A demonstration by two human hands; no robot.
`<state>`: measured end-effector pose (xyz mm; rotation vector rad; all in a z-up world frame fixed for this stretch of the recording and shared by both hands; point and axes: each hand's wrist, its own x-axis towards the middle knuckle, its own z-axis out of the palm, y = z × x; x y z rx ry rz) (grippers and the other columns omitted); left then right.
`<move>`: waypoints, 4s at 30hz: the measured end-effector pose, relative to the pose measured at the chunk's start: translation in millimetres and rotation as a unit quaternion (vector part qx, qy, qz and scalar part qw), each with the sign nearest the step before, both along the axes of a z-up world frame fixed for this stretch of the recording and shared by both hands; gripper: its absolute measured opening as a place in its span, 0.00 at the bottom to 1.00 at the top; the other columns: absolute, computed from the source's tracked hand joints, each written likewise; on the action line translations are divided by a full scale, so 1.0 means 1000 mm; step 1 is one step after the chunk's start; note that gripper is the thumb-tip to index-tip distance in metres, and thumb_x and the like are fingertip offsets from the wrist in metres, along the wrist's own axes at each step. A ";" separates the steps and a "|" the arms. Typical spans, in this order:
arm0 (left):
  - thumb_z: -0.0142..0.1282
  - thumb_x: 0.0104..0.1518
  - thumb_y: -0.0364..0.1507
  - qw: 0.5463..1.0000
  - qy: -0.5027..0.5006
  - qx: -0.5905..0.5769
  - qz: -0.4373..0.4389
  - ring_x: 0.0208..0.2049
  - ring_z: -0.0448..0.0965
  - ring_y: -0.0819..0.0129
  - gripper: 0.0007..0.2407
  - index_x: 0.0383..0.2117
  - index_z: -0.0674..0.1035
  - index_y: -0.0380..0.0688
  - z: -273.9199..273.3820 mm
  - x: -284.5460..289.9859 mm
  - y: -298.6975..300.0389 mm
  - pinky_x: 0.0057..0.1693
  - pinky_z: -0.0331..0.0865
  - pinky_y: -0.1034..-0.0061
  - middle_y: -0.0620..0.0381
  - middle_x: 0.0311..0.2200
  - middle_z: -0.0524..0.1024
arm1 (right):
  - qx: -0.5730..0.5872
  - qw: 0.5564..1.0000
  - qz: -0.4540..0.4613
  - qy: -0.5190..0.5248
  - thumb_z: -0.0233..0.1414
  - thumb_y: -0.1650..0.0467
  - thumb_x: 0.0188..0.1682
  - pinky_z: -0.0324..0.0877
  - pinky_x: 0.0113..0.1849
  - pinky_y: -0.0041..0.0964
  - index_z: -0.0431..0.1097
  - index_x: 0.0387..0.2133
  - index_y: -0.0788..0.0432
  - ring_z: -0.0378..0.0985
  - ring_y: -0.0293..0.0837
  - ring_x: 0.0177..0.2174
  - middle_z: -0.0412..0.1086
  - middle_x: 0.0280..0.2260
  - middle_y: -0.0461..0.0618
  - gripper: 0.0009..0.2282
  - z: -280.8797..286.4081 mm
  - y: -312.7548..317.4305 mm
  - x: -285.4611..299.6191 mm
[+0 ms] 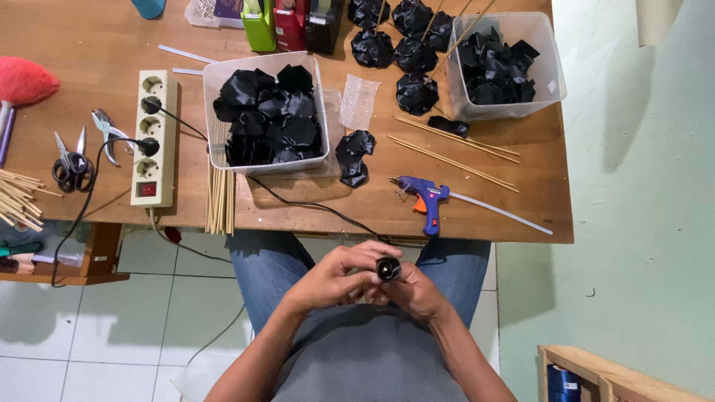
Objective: The person assembles a black paper rose by repeatedly applying hot glue to black paper petals and attaching them to a central bud. They use a hot glue gun to secure each petal in place, gradually building the flower's layers.
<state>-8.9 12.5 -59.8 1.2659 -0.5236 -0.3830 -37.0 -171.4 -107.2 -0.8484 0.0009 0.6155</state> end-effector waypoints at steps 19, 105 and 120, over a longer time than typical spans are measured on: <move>0.43 0.67 0.25 0.996 -0.019 -0.023 0.084 0.39 0.73 0.57 0.11 0.28 0.79 0.39 -0.003 -0.007 -0.022 0.52 0.64 0.63 0.52 0.22 0.75 | 0.072 0.997 -0.012 0.033 0.60 0.70 0.46 0.72 0.29 0.33 0.73 0.24 0.67 0.77 0.44 0.27 0.74 0.24 0.56 0.09 -0.057 -0.009 0.007; 0.65 0.51 0.22 0.898 0.101 0.166 0.395 0.16 0.59 0.85 0.05 0.31 0.88 0.49 -0.011 0.025 -0.002 0.26 0.56 0.89 0.65 0.12 0.71 | -0.257 0.930 -0.144 -0.221 0.57 0.67 0.47 0.67 0.20 0.30 0.75 0.26 0.67 0.70 0.41 0.17 0.73 0.20 0.58 0.11 -0.004 -0.043 0.029; 0.63 0.52 0.21 0.909 0.067 0.166 0.376 0.17 0.58 0.83 0.06 0.32 0.87 0.48 -0.009 0.022 -0.003 0.25 0.56 0.86 0.61 0.16 0.77 | -0.422 0.832 -0.138 -0.332 0.56 0.56 0.47 0.56 0.20 0.30 0.67 0.13 0.55 0.58 0.37 0.14 0.60 0.11 0.45 0.19 0.019 -0.031 0.032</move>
